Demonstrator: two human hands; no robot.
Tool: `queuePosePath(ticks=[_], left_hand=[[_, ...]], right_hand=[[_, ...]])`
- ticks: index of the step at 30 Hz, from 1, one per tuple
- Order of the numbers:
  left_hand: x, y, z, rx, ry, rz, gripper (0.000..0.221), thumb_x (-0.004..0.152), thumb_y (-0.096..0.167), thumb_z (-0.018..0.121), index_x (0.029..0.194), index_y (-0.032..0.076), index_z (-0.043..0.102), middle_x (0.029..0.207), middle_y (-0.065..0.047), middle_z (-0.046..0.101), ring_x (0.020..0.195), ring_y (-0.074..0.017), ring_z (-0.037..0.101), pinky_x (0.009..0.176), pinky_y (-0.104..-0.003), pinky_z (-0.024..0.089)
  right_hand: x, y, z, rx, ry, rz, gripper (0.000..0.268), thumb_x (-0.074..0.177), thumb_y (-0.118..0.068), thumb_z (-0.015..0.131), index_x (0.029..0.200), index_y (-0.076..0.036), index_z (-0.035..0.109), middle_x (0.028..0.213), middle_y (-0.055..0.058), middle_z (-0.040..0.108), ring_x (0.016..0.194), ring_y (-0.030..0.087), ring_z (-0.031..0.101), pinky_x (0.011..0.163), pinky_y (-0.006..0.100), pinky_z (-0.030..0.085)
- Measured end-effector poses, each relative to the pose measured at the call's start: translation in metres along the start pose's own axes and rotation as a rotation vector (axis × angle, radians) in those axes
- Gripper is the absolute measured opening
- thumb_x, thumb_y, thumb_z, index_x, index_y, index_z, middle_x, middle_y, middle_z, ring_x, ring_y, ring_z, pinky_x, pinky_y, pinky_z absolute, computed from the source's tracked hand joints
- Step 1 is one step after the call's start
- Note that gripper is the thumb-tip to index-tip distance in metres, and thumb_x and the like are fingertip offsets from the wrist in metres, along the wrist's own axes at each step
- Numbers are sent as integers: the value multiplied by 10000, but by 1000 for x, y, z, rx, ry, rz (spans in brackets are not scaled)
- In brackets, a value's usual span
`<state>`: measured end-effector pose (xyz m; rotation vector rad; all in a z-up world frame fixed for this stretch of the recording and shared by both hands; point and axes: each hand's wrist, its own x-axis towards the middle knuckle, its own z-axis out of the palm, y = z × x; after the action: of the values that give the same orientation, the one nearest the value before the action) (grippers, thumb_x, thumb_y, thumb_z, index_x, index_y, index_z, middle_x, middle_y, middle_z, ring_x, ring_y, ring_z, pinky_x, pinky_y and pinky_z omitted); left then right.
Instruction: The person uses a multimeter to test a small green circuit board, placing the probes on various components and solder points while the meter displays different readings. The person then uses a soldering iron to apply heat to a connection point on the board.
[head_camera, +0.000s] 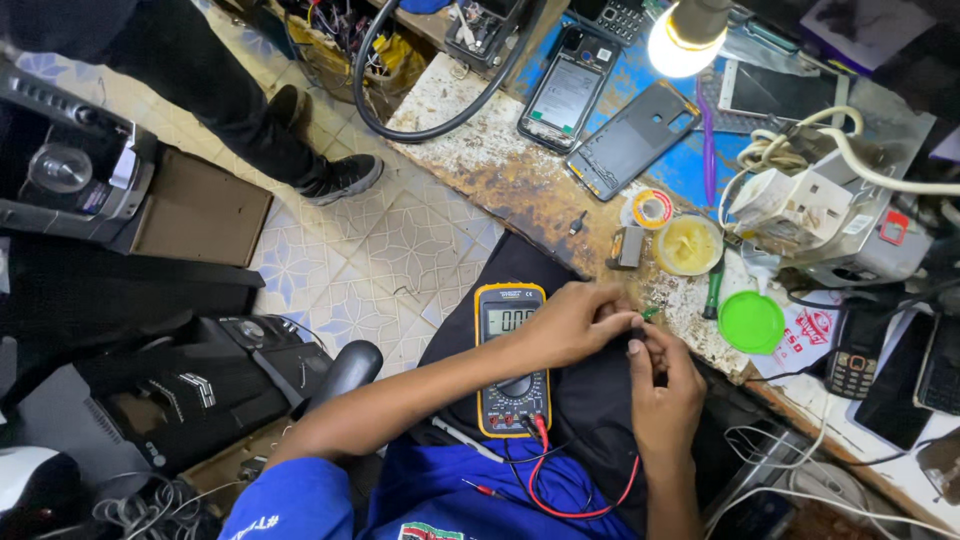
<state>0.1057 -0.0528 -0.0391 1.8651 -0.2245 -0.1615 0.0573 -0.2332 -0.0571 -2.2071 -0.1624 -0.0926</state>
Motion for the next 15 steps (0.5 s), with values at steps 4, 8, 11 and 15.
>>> queuePosePath(ticks=[4, 8, 11, 15], left_hand=[[-20, 18, 4, 26, 27, -12, 216, 967, 258, 562, 798, 126, 539, 644, -75, 612, 603, -278, 592, 579, -429, 381], [-36, 29, 2, 72, 110, 42, 232, 968, 224, 521, 771, 124, 449, 642, -72, 554, 583, -298, 541, 570, -443, 361], [-44, 28, 4, 92, 147, 14, 230, 957, 242, 520, 769, 124, 462, 660, -79, 572, 611, -326, 576, 566, -462, 364], [-54, 24, 9, 71, 182, 5, 225, 957, 239, 510, 777, 118, 448, 660, -83, 548, 605, -315, 556, 580, -455, 361]], right_hand=[[-10, 13, 15, -6, 35, -70, 247, 987, -99, 677, 1215, -5, 672, 1023, 148, 722, 859, 261, 676, 799, 380, 525], [-19, 13, 28, 65, 109, -75, 229, 1005, -59, 634, 1206, 49, 654, 1094, 196, 728, 946, 289, 719, 855, 375, 559], [-21, 4, 27, 47, 102, -113, 202, 1031, -83, 615, 1172, 51, 668, 1083, 204, 730, 991, 307, 720, 884, 387, 552], [-22, -1, 31, 8, 101, -172, 204, 1034, -131, 593, 1135, 24, 679, 1022, 182, 729, 905, 330, 710, 822, 405, 543]])
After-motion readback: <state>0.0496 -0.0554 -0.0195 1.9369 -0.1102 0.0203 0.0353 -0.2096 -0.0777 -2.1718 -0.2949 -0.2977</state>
